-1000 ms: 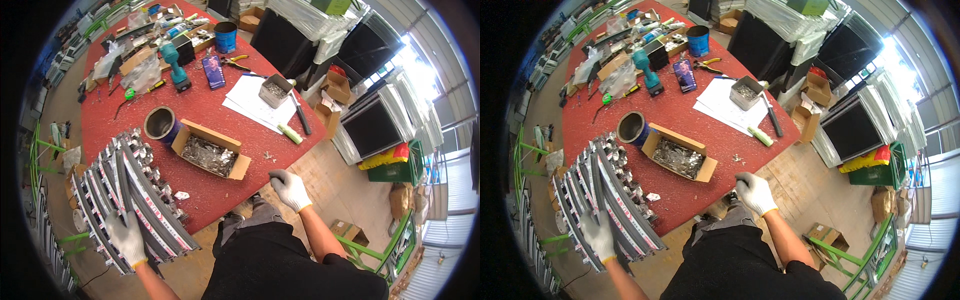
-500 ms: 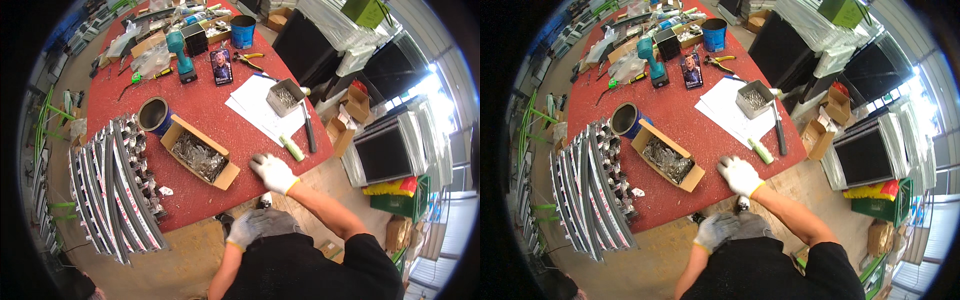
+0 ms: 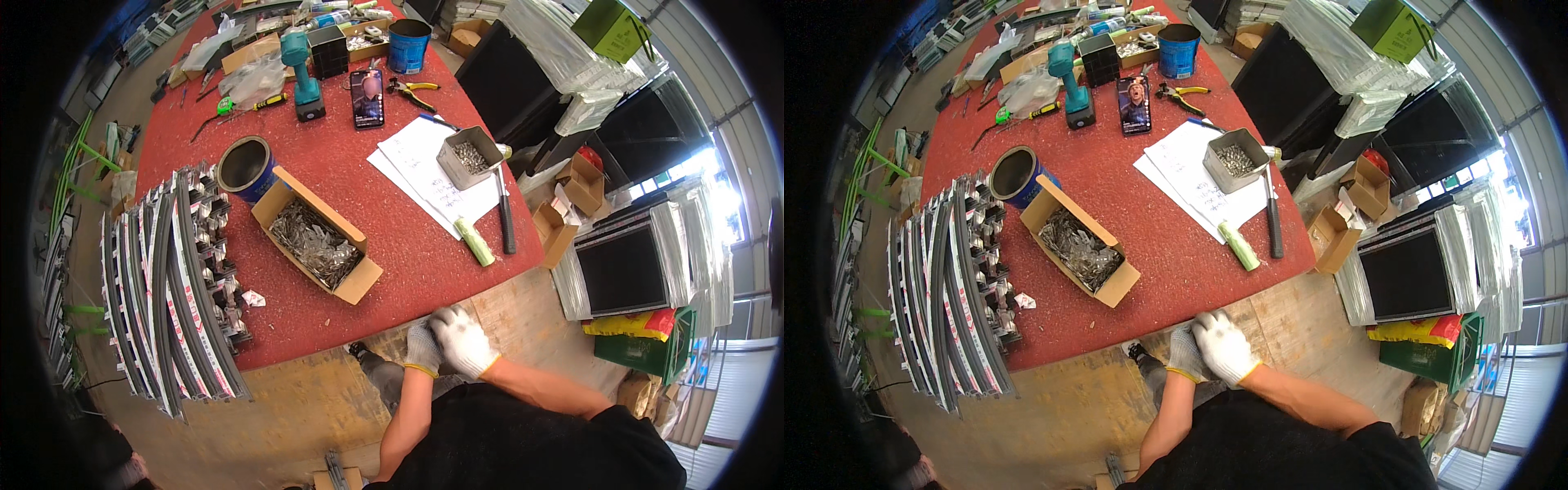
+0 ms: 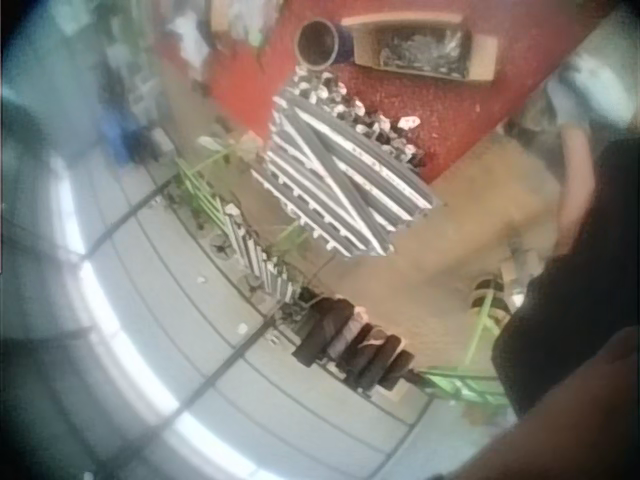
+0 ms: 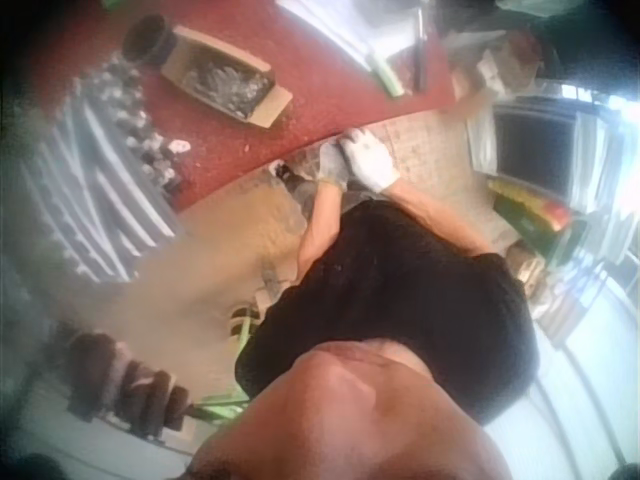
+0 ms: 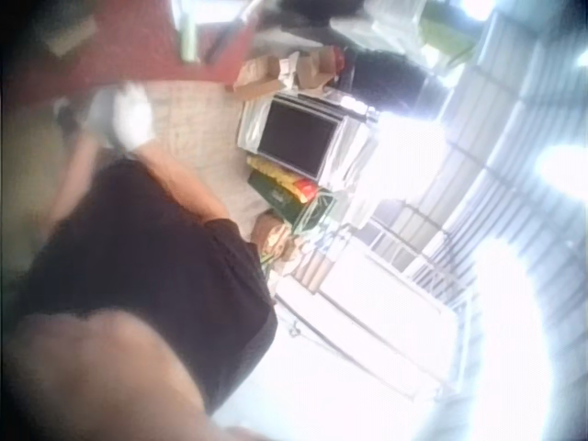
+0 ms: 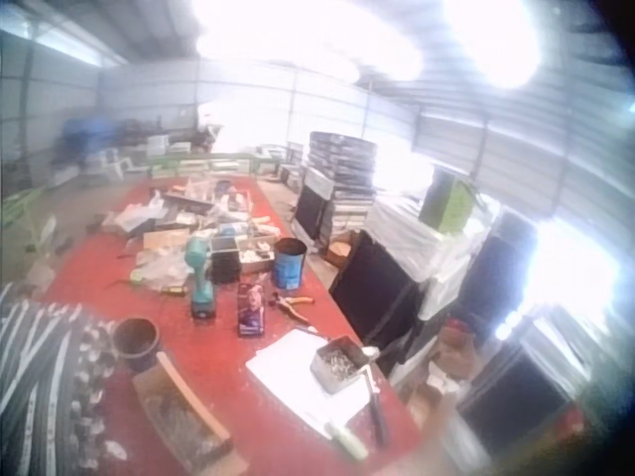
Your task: The person picks up long metal profiles from a red workbench and stacks them on a green metal rack. They repeatedly lift, carry, and place the profiles in neat rows, occasionally adjusting alignment. The person wears gloves and handles the profiles by hand without using tools.
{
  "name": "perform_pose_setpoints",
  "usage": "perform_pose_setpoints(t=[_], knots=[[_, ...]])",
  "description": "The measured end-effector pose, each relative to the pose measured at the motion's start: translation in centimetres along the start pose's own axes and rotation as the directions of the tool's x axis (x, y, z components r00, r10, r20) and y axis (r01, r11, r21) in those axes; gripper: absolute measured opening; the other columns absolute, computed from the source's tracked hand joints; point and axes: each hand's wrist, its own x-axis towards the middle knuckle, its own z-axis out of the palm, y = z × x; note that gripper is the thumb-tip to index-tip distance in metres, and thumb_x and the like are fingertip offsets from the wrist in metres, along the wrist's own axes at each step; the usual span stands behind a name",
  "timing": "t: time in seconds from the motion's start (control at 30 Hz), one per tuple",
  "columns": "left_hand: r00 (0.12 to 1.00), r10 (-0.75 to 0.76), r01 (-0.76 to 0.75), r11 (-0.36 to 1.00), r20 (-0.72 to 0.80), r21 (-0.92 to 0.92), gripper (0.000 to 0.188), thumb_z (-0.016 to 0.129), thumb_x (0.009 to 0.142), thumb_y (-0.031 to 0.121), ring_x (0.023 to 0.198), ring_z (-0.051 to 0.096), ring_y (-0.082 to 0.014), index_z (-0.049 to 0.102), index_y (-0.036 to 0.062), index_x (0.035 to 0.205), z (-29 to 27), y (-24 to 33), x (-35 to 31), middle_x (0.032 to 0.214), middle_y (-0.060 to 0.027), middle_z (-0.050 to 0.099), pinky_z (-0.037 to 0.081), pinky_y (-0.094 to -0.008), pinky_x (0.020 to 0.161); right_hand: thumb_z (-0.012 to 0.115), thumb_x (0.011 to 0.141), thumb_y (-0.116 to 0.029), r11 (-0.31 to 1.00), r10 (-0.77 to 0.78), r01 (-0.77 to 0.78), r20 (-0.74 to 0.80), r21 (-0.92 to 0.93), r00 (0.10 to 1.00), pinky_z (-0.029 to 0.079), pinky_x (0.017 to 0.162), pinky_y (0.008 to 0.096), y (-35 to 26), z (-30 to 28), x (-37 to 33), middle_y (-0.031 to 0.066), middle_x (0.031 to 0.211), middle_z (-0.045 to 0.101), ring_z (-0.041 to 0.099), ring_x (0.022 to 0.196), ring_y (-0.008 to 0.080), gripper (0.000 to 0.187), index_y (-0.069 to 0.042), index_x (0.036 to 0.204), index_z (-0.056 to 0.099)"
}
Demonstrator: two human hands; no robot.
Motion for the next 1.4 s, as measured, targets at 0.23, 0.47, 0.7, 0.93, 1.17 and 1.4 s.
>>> perform_pose_setpoints(t=[0.23, 0.47, 0.7, 0.93, 1.17, 1.4], knots=[[0.973, 0.106, 0.225, -0.258, 0.204, -0.940, 0.040, 0.035, 0.117, 0.026, 0.119, 0.067, -0.0297, 0.064, 0.0015, 0.129, 0.5, -2.5, 0.7, 0.127, -0.0148, 0.069, 0.056, -0.0446, 0.109, 0.077, 0.089, -0.009, 0.964, -0.025, 0.059, -0.135, 0.258, 0.991, 0.061, 0.101, 0.0481, -2.2, -4.0, -1.9, 0.0152, 0.127, 0.074, 0.070, 0.120, 0.0386, 0.032, -0.005, 0.120, 0.078], [0.886, -0.408, 0.259, 0.042, 0.220, -0.965, 0.031, 0.057, 0.110, 0.034, 0.054, 0.049, -0.0121, 0.063, 0.0165, 0.085, -11.6, 10.5, -6.8, 0.070, 0.0015, 0.054, 0.034, -0.0259, 0.048, 0.076, 0.092, -0.007, 0.866, 0.227, -0.144, -0.118, 0.479, 0.967, 0.063, 0.086, 0.0430, -0.8, -10.5, -1.3, 0.0174, 0.110, 0.081, 0.079, 0.097, 0.0356, 0.014, -0.003, 0.104, 0.082], [0.499, 0.144, 0.015, 0.985, -0.854, 0.174, 0.048, 0.040, 0.115, 0.036, 0.062, 0.043, -0.0163, 0.054, 0.0101, 0.077, -32.5, 21.0, -4.5, 0.070, -0.0034, 0.048, 0.035, -0.0371, 0.059, 0.074, 0.094, -0.012, 0.855, 0.329, -0.244, -0.116, 0.457, 0.937, 0.062, 0.090, 0.0449, 1.6, -9.8, -1.2, 0.0196, 0.106, 0.080, 0.078, 0.098, 0.0378, 0.016, -0.005, 0.104, 0.084], [0.540, 0.241, 0.481, 0.698, -0.807, 0.530, 0.034, 0.054, 0.109, 0.031, 0.103, 0.072, -0.0497, 0.067, -0.0003, 0.115, -47.7, 20.0, 6.4, 0.125, -0.0266, 0.072, 0.058, -0.0570, 0.088, 0.075, 0.094, -0.015, 0.832, 0.433, -0.327, -0.155, 0.448, 0.888, 0.062, 0.091, 0.0458, -0.7, -8.7, 0.1, 0.0198, 0.105, 0.080, 0.078, 0.098, 0.0389, 0.017, -0.005, 0.104, 0.084], [0.711, 0.229, 0.308, 0.749, -0.665, 0.587, 0.063, 0.061, 0.106, 0.044, 0.136, 0.062, -0.0479, 0.059, -0.0028, 0.148, -46.6, 18.3, 8.2, 0.149, -0.0296, 0.063, 0.048, -0.0526, 0.117, 0.074, 0.095, -0.022, 0.769, 0.511, -0.415, -0.078, 0.486, 0.856, 0.061, 0.095, 0.0455, -5.3, -8.1, 4.2, 0.0218, 0.111, 0.080, 0.078, 0.103, 0.0390, 0.025, -0.004, 0.110, 0.083], [0.509, 0.348, 0.101, 0.884, -0.787, 0.456, 0.056, 0.068, 0.105, 0.027, 0.136, 0.061, -0.0464, 0.056, -0.0075, 0.147, -43.0, 17.8, 2.3, 0.146, -0.0302, 0.063, 0.046, -0.0510, 0.119, 0.081, 0.092, -0.053, 0.756, 0.503, -0.464, 0.044, 0.462, 0.863, 0.059, 0.102, 0.0491, -9.0, -6.3, 13.2, 0.0285, 0.128, 0.076, 0.076, 0.113, 0.0431, 0.077, 0.001, 0.144, 0.065]])
